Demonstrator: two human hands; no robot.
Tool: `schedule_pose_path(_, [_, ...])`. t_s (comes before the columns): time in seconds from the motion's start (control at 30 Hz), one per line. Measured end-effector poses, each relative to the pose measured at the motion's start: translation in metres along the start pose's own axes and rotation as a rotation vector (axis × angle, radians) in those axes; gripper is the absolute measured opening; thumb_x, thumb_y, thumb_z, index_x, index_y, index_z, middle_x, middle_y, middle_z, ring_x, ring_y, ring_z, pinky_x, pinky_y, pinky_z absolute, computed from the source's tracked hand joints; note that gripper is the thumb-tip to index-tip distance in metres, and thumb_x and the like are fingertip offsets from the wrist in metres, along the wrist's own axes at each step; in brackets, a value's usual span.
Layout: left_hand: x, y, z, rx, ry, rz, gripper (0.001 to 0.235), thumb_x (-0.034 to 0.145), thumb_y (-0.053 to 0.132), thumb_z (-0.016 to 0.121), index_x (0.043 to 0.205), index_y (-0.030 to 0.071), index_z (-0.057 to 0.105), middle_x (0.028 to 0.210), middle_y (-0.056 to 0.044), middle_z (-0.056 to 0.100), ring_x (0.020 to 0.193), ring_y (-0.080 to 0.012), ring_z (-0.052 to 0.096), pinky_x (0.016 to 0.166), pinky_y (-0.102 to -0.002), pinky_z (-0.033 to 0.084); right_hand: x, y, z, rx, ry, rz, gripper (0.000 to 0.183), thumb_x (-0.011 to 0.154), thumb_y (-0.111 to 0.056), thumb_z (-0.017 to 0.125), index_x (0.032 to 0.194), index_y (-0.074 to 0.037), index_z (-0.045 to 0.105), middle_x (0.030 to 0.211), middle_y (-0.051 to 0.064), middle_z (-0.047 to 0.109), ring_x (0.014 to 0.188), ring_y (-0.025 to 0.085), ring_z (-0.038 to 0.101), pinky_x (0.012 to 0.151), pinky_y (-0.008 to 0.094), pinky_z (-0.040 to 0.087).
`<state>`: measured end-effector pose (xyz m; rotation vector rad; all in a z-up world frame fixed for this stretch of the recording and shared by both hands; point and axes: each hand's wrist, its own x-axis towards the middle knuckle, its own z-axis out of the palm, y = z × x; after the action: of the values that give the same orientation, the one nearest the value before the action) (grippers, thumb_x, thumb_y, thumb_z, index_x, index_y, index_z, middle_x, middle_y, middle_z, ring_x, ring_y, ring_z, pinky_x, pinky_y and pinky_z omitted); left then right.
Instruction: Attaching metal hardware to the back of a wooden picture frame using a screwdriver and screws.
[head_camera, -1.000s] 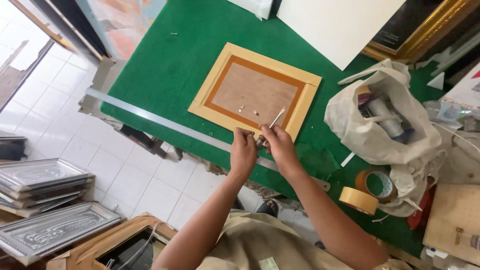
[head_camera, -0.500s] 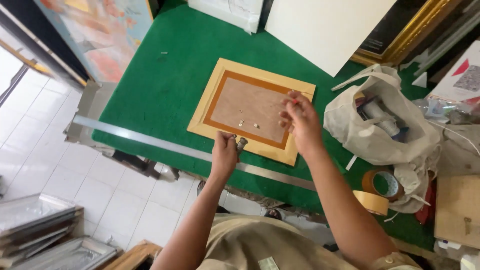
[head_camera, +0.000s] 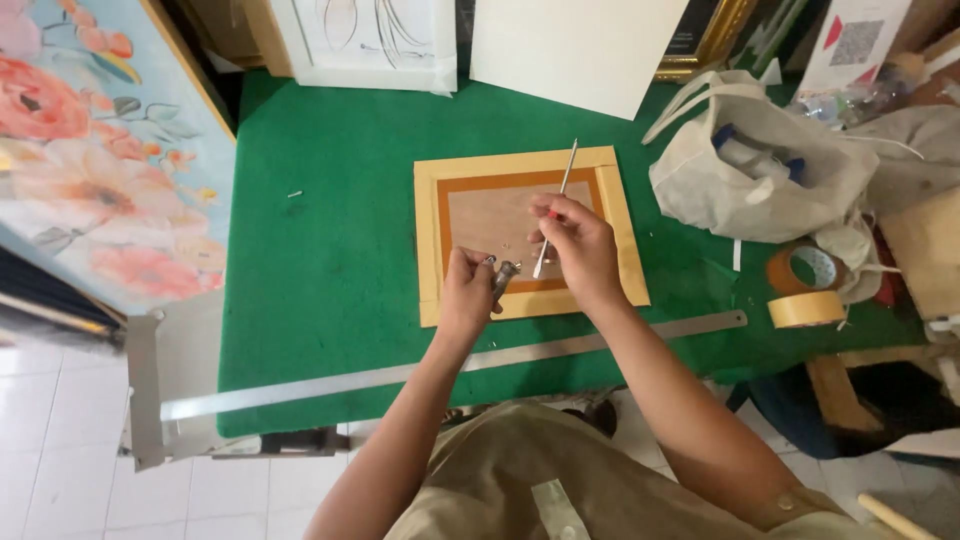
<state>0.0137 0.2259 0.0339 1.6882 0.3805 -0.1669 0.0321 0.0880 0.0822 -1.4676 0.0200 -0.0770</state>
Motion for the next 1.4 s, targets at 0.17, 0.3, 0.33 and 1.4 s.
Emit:
schedule_pose_path(0.17, [0.002,0.012,-0.012,0.041,-0.157,-0.024,0.014,0.083,0.016,0.043,0.092,0.007,0.049,0.067,-0.01,0.061,0.042,-0.0174,0.061,0.032,-0.024,0.046,-0.015,0.001,0.017,0.054,0.111,-0.047,0.026,0.086,-0.005,0.051,0.112,-0.005,0.055,0.112,0.017,0.057,0.078,0.023,0.065,0.065,0.035,0.057])
schedule_pose_path(0.3, [0.006,0.008,-0.013,-0.003,-0.223,-0.048,0.018,0.082,0.015,0.042,0.094,0.004,0.048,0.067,-0.013,0.06,0.042,-0.0192,0.06,0.032,-0.024,0.046,-0.015,-0.003,0.027,0.121,0.206,-0.111,0.024,0.088,-0.004,0.047,0.112,-0.004,0.052,0.113,0.012,0.056,0.077,0.02,0.064,0.066,0.032,0.058])
schedule_pose_path(0.33, [0.007,0.009,-0.013,-0.009,-0.225,-0.051,0.018,0.082,0.015,0.042,0.094,0.004,0.048,0.067,-0.013,0.06,0.042,-0.0192,0.06,0.032,-0.024,0.046,-0.014,-0.002,0.027,0.115,0.206,-0.109,0.024,0.088,-0.004,0.047,0.112,-0.004,0.052,0.113,0.012,0.056,0.077,0.02,0.064,0.066,0.032,0.058])
schedule_pose_path(1.4, [0.025,-0.015,-0.01,-0.05,0.075,-0.145,0.016,0.08,0.021,0.046,0.091,0.009,0.049,0.054,-0.013,0.058,0.039,-0.0196,0.058,0.027,-0.024,0.042,-0.011,0.034,0.027,-0.133,-0.258,-0.102,0.055,0.09,-0.019,0.045,0.134,-0.004,0.015,0.115,0.023,0.052,0.107,0.028,0.052,0.093,0.039,0.039])
